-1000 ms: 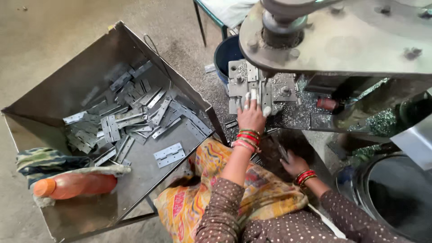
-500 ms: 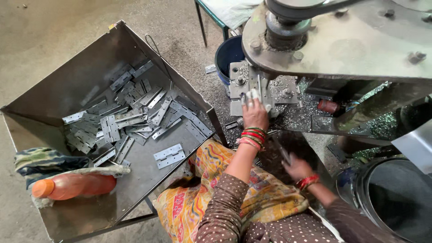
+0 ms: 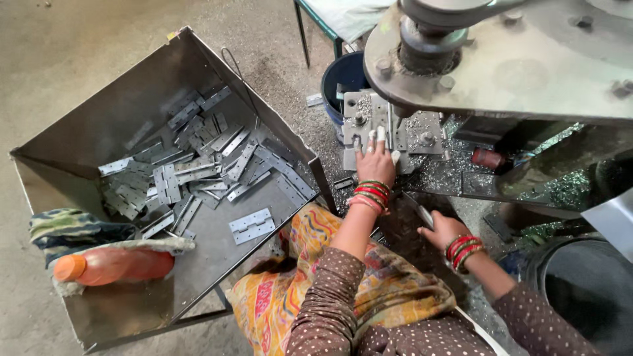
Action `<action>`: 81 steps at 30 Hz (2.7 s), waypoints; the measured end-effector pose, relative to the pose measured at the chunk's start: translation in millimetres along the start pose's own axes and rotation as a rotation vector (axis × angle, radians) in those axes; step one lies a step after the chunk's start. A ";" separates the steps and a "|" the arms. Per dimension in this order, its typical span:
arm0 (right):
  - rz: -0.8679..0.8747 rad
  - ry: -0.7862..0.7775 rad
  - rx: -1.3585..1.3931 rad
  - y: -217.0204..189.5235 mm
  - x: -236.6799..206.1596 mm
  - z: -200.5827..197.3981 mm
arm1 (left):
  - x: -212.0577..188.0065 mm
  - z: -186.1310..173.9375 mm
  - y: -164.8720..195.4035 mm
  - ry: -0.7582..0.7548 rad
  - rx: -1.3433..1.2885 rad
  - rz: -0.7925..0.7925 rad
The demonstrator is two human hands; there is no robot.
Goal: The person repeatedly picks up small metal plates from a bin, places them into a press machine, and operates the lever to punch holes. The finished pieces are returned to the bin.
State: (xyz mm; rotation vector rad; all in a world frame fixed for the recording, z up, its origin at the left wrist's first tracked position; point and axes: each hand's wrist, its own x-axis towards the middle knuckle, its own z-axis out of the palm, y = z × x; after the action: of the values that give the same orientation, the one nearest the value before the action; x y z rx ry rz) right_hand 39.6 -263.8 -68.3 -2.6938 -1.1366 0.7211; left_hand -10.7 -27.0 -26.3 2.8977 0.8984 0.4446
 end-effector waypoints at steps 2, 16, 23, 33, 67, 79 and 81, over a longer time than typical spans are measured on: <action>-0.008 0.052 0.034 1.1 -3.2 9.2 | 7.5 0.6 -0.8 0.000 -0.030 -0.011; -0.001 0.018 0.037 0.3 2.5 7.6 | 9.4 -6.0 -3.2 0.101 -0.031 0.005; -0.047 0.211 0.114 -9.9 -14.2 37.3 | 10.4 -0.2 -3.1 -0.001 -0.113 -0.024; -0.027 -0.010 -0.022 4.8 2.9 -3.9 | 19.9 -5.9 -10.6 -0.066 -0.082 0.001; -0.009 0.018 0.021 14.8 2.3 13.0 | -68.7 -66.7 -13.8 0.389 -0.250 0.392; 0.005 -0.029 0.030 14.4 6.8 14.9 | -20.3 -29.6 -10.7 0.291 0.117 0.229; 0.002 -0.021 0.029 14.1 6.8 15.8 | -20.3 -26.2 -23.1 0.095 0.117 0.113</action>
State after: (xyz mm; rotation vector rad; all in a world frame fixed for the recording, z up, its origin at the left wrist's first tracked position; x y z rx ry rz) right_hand 45.2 -269.9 -88.8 -2.6698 -1.1196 0.7622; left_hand -47.0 -19.7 -9.9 3.0692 0.8008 0.5612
